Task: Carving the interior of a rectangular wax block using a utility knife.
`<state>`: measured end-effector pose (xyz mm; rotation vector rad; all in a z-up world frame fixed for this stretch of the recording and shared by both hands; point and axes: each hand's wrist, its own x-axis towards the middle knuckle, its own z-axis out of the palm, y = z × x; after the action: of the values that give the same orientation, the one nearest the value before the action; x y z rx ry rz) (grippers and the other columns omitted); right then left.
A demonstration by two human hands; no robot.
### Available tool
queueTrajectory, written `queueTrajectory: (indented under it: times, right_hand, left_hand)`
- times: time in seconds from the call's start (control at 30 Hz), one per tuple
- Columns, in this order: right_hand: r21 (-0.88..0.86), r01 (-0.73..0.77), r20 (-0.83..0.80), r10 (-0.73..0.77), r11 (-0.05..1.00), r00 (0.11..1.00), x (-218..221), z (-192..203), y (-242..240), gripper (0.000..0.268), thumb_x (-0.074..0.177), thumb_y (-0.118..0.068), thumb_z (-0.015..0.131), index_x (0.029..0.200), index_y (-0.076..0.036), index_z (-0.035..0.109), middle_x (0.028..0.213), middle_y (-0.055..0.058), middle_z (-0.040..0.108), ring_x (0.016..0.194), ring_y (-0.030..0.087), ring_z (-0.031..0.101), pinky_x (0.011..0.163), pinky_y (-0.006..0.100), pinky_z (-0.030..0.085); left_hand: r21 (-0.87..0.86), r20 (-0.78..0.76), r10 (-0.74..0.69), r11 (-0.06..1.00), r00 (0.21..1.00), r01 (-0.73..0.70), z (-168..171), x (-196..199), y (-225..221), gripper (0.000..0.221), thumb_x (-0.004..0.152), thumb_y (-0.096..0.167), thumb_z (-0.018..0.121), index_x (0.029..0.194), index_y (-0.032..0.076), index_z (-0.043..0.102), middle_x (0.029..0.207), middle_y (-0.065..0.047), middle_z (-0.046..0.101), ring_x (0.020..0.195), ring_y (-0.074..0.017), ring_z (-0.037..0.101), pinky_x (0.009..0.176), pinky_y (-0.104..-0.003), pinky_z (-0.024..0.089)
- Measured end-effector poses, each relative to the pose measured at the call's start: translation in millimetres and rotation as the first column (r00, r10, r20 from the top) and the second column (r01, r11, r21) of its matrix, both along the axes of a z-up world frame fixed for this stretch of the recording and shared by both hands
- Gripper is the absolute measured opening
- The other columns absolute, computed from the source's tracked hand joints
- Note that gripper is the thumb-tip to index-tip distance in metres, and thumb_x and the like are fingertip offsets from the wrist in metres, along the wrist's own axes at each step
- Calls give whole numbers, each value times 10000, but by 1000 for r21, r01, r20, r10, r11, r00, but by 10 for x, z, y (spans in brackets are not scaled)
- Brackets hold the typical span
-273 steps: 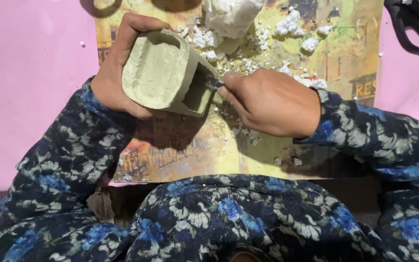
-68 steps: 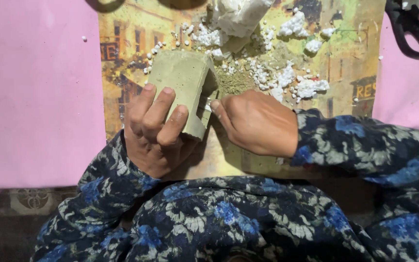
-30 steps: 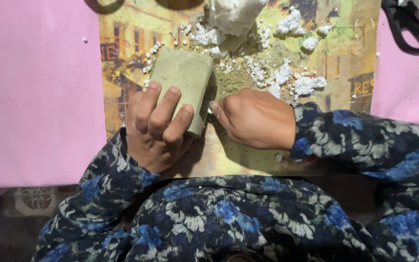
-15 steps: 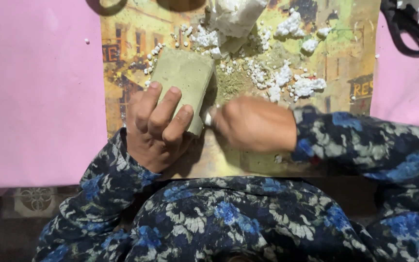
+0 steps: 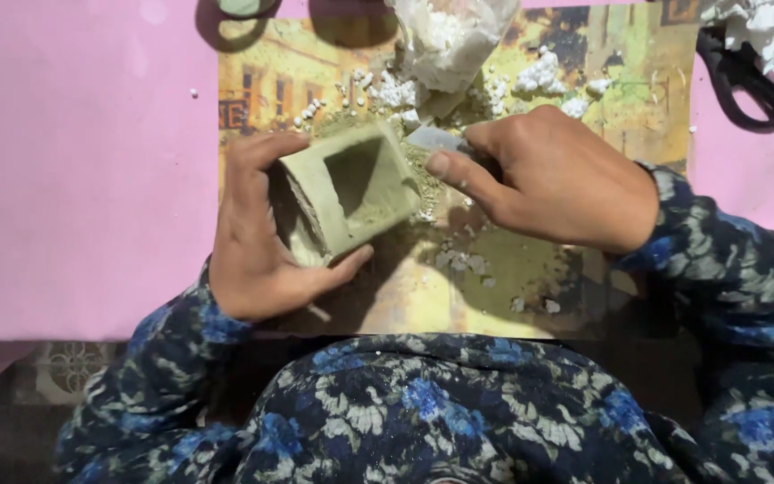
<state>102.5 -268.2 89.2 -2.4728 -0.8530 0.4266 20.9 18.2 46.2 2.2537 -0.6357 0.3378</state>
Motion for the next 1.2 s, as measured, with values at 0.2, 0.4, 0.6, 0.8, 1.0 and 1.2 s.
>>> queueTrajectory:
  times: [0.2, 0.4, 0.6, 0.8, 1.0, 1.2]
  right_hand:
    - [-141, -39, -70, 29, 989, 997, 28, 130, -106, 446, 1099, -341, 405, 826, -47, 600, 540, 186, 528, 489, 390, 528, 592, 491, 453]
    - [-67, -46, 28, 48, 997, 998, 39, 76, -134, 452, 1073, -334, 420, 800, -22, 598, 560, 211, 559, 546, 437, 562, 600, 557, 466]
    - [-209, -16, -92, -4, 978, 996, 32, 126, -73, 450, 1049, -367, 418, 832, -33, 628, 542, 220, 570, 508, 430, 579, 620, 549, 481]
    - [-104, -10, -3, 10, 995, 1000, 55, 82, -105, 428, 1049, -349, 467, 856, -28, 673, 626, 241, 618, 597, 460, 607, 623, 566, 492]
    - [-121, 1, -12, -2, 993, 1000, 80, 94, -124, 431, 1052, -347, 470, 858, -22, 676, 624, 243, 619, 591, 468, 605, 614, 572, 491]
    - [-106, -9, -35, 6, 994, 999, 76, 128, -108, 457, 1057, -343, 465, 820, -12, 673, 583, 239, 601, 542, 460, 582, 597, 562, 487]
  left_hand:
    - [121, -41, -205, 971, 978, 208, 355, 301, 93, 898, 771, 463, 864, 1385, -38, 442, 1231, -196, 552, 1104, -313, 616, 944, -427, 559]
    - [307, -120, -454, 829, 883, 468, 639, 786, 164, 927, 776, 597, 774, 1337, -90, 504, 1128, -214, 610, 935, -314, 666, 786, -384, 601]
    - [551, -291, -394, 676, 872, 490, 708, 1023, 32, 1022, 677, 635, 803, 1366, -66, 527, 1107, -211, 652, 912, -308, 674, 764, -389, 589]
    - [452, -833, 67, 656, 550, 604, 526, 1683, -219, 712, 774, 550, 809, 1188, -19, 702, 1002, -207, 745, 795, -308, 739, 676, -409, 597]
    - [488, -850, 505, 648, 149, 585, 449, 1865, -410, 507, 815, 467, 766, 1071, 31, 801, 826, -201, 791, 585, -281, 704, 559, -404, 565]
    - [385, -920, 361, 746, 155, 544, 331, 1943, -198, 557, 798, 444, 770, 1135, 1, 747, 889, -211, 780, 683, -290, 708, 633, -414, 572]
